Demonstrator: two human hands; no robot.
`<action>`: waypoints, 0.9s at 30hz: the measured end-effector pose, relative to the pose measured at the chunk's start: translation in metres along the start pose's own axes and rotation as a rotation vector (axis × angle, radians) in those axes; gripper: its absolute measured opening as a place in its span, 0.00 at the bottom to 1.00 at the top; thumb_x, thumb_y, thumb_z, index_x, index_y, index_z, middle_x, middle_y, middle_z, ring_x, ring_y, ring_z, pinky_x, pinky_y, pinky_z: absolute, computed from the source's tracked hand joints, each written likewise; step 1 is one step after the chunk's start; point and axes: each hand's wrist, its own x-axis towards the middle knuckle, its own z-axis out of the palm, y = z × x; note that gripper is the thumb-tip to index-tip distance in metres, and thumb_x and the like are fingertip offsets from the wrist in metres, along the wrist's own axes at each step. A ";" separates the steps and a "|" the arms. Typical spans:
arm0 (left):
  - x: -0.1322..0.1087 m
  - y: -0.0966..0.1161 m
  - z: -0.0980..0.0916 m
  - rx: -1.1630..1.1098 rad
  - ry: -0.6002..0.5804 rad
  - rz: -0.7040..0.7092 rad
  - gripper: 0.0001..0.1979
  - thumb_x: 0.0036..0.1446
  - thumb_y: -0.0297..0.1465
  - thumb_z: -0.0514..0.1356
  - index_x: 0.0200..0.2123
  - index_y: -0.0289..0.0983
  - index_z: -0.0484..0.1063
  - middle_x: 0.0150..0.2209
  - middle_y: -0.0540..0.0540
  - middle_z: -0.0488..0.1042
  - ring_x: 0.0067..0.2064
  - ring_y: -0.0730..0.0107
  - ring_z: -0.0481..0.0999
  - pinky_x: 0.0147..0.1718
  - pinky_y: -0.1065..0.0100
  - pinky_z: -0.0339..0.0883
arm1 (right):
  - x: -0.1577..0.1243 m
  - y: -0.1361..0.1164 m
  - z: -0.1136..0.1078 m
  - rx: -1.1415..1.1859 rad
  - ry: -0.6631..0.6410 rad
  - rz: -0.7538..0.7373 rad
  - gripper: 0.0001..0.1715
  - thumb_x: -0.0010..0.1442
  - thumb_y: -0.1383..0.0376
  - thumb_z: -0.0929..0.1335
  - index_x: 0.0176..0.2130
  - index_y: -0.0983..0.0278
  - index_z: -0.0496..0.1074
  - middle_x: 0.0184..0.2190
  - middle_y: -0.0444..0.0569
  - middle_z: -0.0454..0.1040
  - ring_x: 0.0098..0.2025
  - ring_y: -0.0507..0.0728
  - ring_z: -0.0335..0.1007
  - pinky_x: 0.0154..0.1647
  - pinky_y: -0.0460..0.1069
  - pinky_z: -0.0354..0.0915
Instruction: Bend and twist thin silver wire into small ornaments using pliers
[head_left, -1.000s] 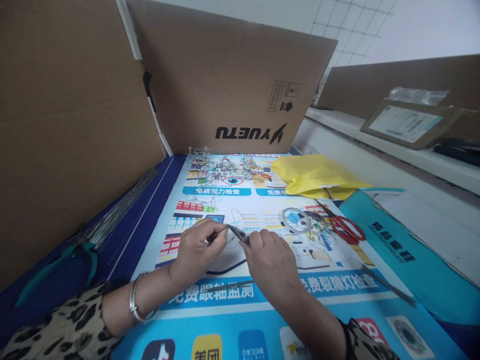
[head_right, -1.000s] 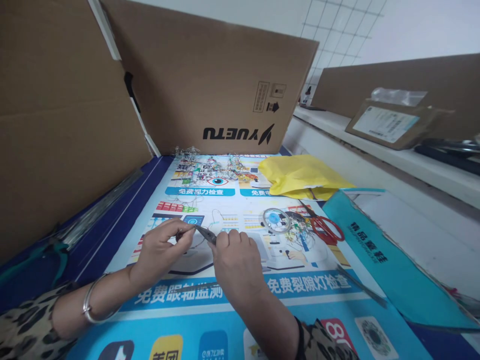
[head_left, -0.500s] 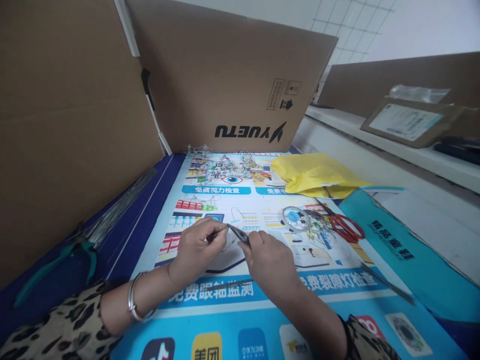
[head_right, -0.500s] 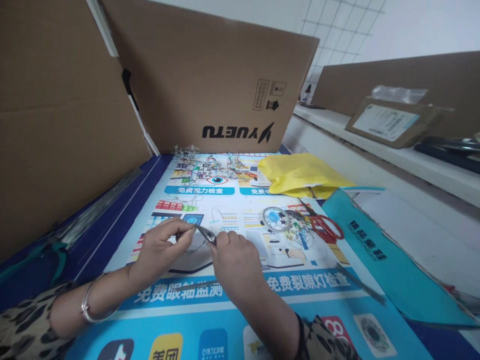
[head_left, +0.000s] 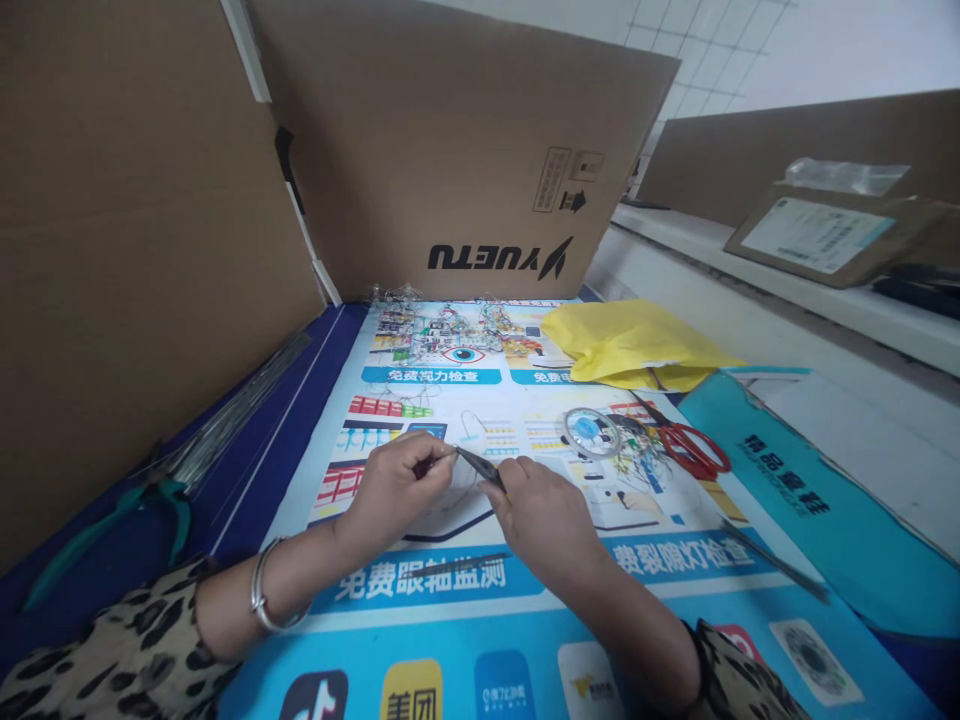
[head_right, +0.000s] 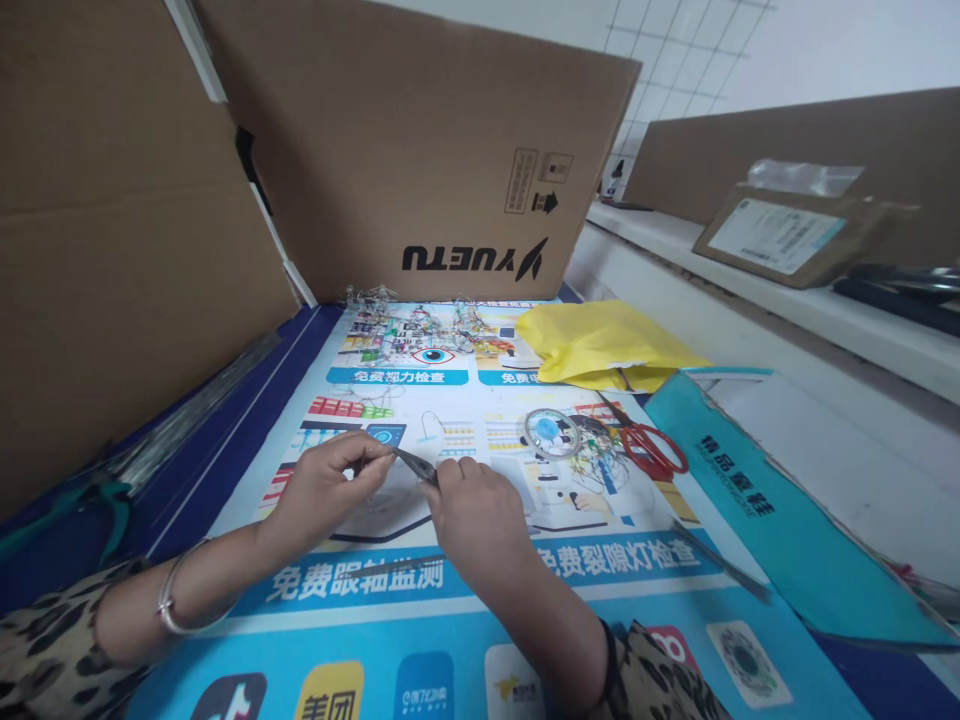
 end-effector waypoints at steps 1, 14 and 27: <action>0.001 0.000 0.000 -0.013 -0.010 -0.005 0.08 0.52 0.26 0.55 0.22 0.36 0.70 0.20 0.52 0.67 0.24 0.75 0.66 0.24 0.74 0.59 | 0.000 0.002 -0.001 0.014 -0.019 0.000 0.09 0.61 0.60 0.62 0.34 0.63 0.66 0.29 0.47 0.71 0.31 0.56 0.67 0.27 0.48 0.53; 0.009 -0.013 -0.007 -0.539 -0.449 -0.389 0.08 0.53 0.35 0.58 0.28 0.36 0.73 0.14 0.54 0.66 0.17 0.78 0.62 0.19 0.75 0.56 | 0.005 0.041 -0.004 0.222 -0.089 -0.222 0.14 0.62 0.58 0.61 0.33 0.65 0.67 0.32 0.48 0.68 0.35 0.54 0.62 0.34 0.48 0.56; 0.009 -0.020 -0.005 -0.840 -0.657 -0.509 0.06 0.52 0.32 0.59 0.26 0.36 0.73 0.15 0.55 0.64 0.16 0.82 0.58 0.18 0.76 0.49 | 0.005 0.041 0.007 0.313 -0.094 -0.295 0.11 0.61 0.60 0.61 0.34 0.65 0.66 0.32 0.48 0.67 0.35 0.54 0.60 0.34 0.48 0.56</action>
